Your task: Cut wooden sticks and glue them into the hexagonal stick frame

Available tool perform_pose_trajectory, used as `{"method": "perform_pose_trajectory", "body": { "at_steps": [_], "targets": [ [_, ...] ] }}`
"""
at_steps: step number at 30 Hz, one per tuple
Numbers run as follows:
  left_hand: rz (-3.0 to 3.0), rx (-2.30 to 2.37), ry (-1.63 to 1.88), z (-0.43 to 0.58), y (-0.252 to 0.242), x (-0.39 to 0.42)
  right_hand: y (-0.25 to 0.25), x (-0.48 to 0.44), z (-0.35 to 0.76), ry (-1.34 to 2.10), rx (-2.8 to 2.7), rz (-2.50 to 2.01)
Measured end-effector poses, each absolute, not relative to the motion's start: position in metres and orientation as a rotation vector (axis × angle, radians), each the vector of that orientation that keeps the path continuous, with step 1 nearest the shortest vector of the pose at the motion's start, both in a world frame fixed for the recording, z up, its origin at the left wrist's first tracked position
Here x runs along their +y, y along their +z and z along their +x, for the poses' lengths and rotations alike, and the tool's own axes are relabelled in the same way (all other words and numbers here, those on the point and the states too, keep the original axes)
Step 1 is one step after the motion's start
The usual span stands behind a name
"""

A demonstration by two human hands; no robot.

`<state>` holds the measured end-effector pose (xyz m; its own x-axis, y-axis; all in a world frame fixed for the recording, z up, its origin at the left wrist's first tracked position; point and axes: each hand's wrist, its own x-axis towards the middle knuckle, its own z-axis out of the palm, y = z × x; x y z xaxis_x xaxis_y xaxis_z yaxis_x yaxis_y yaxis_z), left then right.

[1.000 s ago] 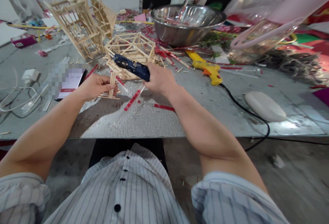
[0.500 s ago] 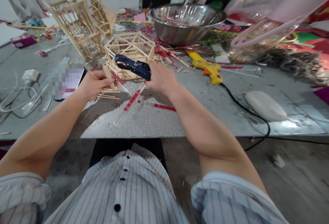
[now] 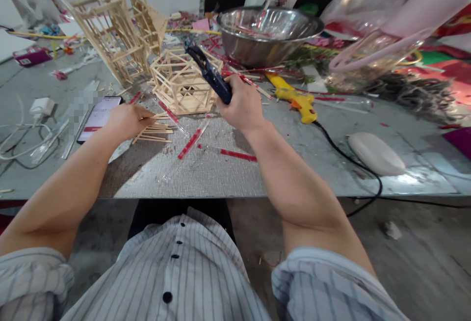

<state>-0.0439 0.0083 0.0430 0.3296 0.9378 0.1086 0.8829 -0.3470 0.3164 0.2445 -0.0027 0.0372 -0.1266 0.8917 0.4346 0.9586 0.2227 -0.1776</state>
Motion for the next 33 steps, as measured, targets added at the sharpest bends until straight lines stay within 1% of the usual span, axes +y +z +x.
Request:
{"method": "perform_pose_trajectory", "body": {
  "at_steps": [3, 6, 8, 10, 14, 17, 21, 24, 26, 29, 33],
  "targets": [
    [2.500, 1.875, 0.098, -0.042, 0.045, 0.006, 0.037, 0.002, 0.248, -0.153, -1.971, -1.725],
    [2.552, 1.932, -0.143, -0.040, 0.047, 0.005, 0.032, 0.011, 0.252, -0.086, -1.809, -1.806],
    [2.570, 1.930, -0.212, -0.040, 0.047, 0.005, 0.029, 0.017, 0.255, -0.053, -1.709, -1.839],
    [2.573, 1.926, -0.205, -0.040, 0.046, 0.006, 0.025, 0.021, 0.258, -0.028, -1.655, -1.827],
    [2.540, 1.959, -0.106, -0.039, 0.047, 0.004, 0.023, 0.024, 0.263, 0.024, -1.620, -1.798],
    [2.549, 1.968, 0.031, -0.038, 0.050, 0.002, 0.027, 0.023, 0.263, 0.055, -1.601, -1.877],
    [2.580, 1.922, 0.365, -0.040, 0.046, 0.004, 0.035, 0.020, 0.265, 0.092, -1.571, -2.026],
    [2.585, 1.796, 0.687, -0.043, 0.037, 0.009, 0.038, 0.021, 0.267, 0.144, -1.581, -2.136],
    [2.564, 1.703, 0.837, -0.043, 0.032, 0.011, 0.038, 0.023, 0.269, 0.184, -1.602, -2.239],
    [2.537, 1.658, 0.940, -0.042, 0.029, 0.011, 0.035, 0.027, 0.270, 0.217, -1.613, -2.366],
    [2.547, 1.650, 1.010, -0.038, 0.031, 0.008, 0.029, 0.031, 0.271, 0.208, -1.628, -2.420]
  ]
}}
